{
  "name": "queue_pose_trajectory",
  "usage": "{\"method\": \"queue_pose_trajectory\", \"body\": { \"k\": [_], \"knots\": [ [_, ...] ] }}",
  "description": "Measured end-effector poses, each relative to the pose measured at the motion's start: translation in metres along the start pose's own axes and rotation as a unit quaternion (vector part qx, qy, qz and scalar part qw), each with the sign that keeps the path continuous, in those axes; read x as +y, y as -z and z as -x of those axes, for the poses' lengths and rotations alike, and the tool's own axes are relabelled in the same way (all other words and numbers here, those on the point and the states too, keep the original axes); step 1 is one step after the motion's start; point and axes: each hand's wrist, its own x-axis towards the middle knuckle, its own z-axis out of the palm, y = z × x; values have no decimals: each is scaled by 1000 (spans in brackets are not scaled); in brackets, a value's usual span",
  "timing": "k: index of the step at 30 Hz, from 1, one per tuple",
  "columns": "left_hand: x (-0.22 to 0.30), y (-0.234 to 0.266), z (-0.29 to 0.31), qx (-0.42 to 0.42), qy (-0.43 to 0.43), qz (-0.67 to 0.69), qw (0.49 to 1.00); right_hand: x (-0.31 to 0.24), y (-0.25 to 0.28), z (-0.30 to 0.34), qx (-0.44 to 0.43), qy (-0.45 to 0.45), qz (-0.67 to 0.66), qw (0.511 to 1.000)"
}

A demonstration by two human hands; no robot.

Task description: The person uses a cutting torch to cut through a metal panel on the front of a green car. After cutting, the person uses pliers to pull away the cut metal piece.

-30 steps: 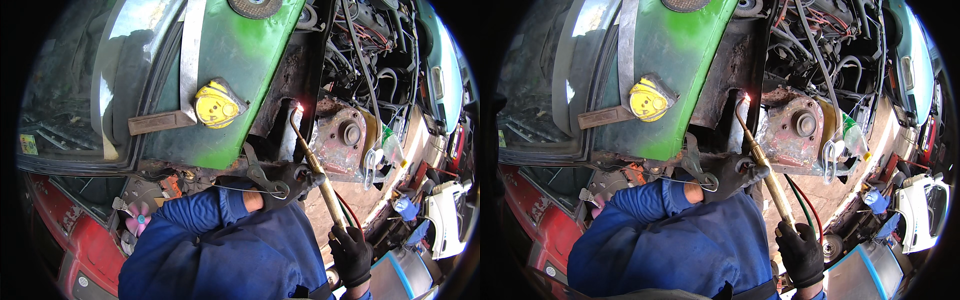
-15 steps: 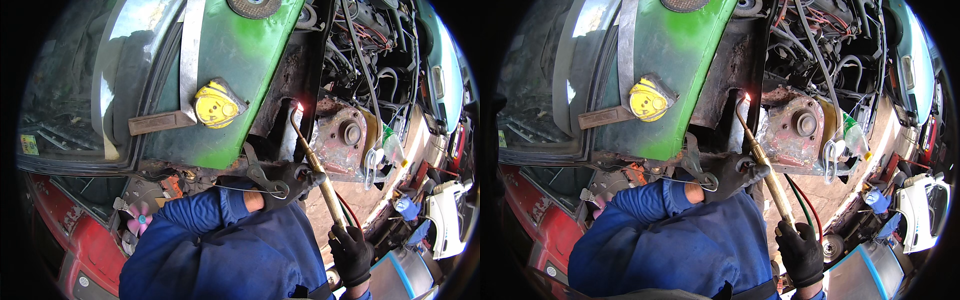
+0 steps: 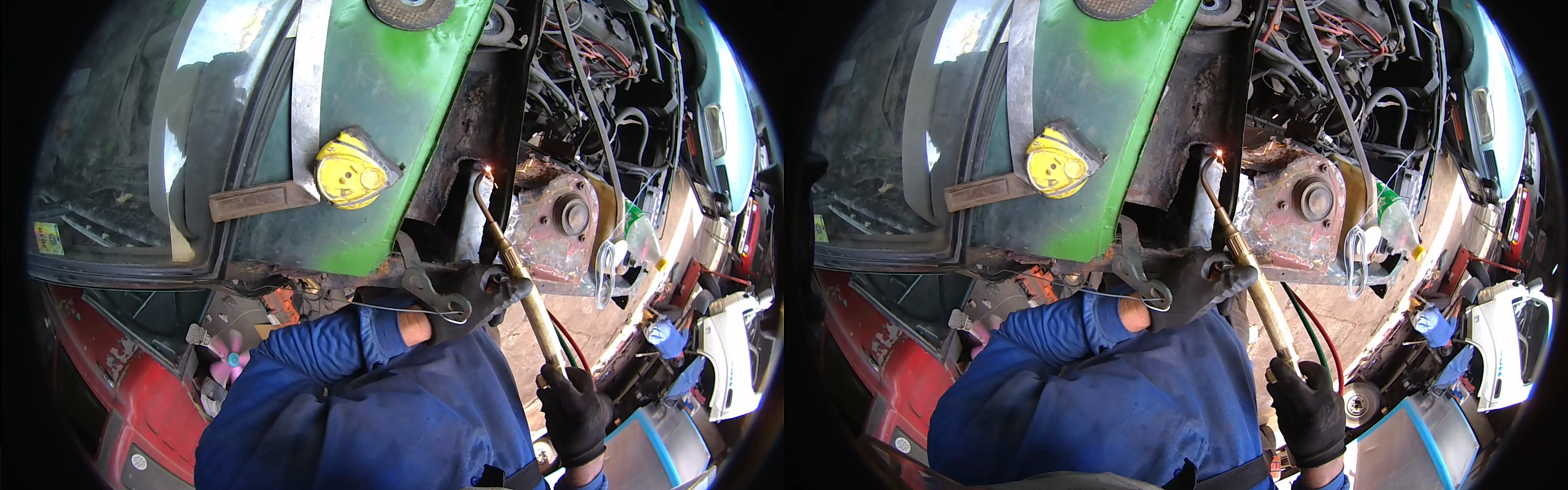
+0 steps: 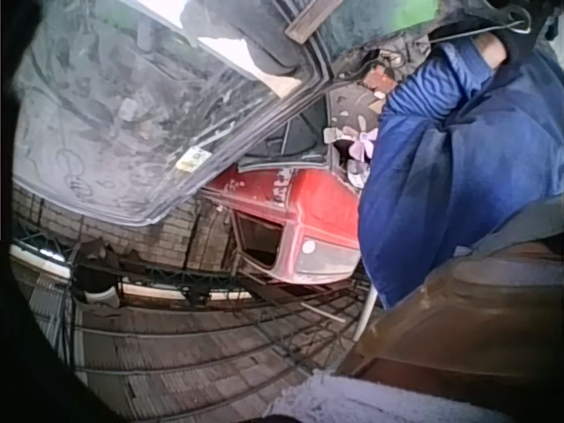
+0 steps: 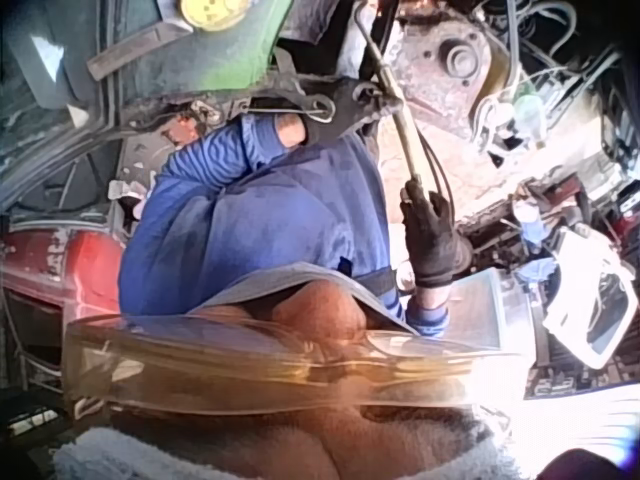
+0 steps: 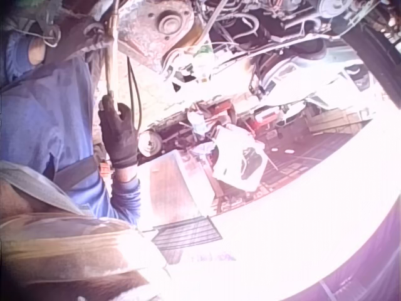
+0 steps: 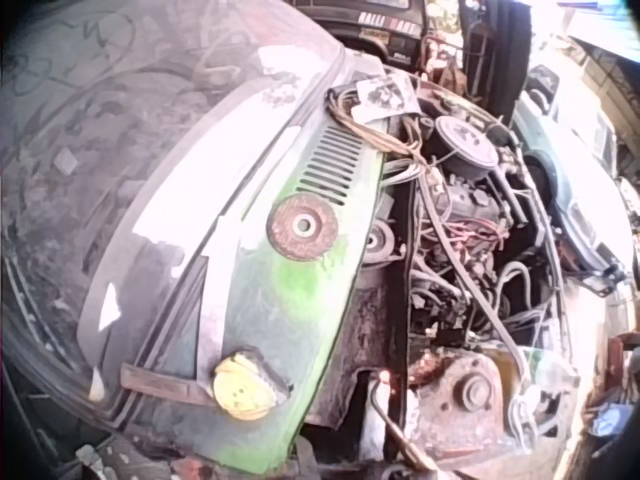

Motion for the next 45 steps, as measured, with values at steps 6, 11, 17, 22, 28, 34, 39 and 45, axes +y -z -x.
{"method": "queue_pose_trajectory", "body": {
  "k": [6,11,17,22,28,34,39,45],
  "knots": [
    [-1,0,1,21,24,-46,998,-1,-3,0,12,7,7,1000],
    [-10,3,-2,-8,-26,-7,1000,4,-11,5,29,15,-5,999],
    [-4,21,18,-129,-56,54,989,21,-20,19,16,32,-130,991],
    [14,6,41,-163,-41,101,981,34,-28,36,1,41,-268,962],
    [12,-29,46,-103,0,90,991,48,-41,54,20,73,-308,948],
    [1,-87,34,3,-74,-112,991,88,-61,53,87,41,-231,968],
    [-21,-112,14,-90,-133,-102,982,155,-88,54,181,67,-350,916],
    [-45,-111,-12,340,-316,-322,825,265,-109,60,159,70,-363,915]
  ]
}}
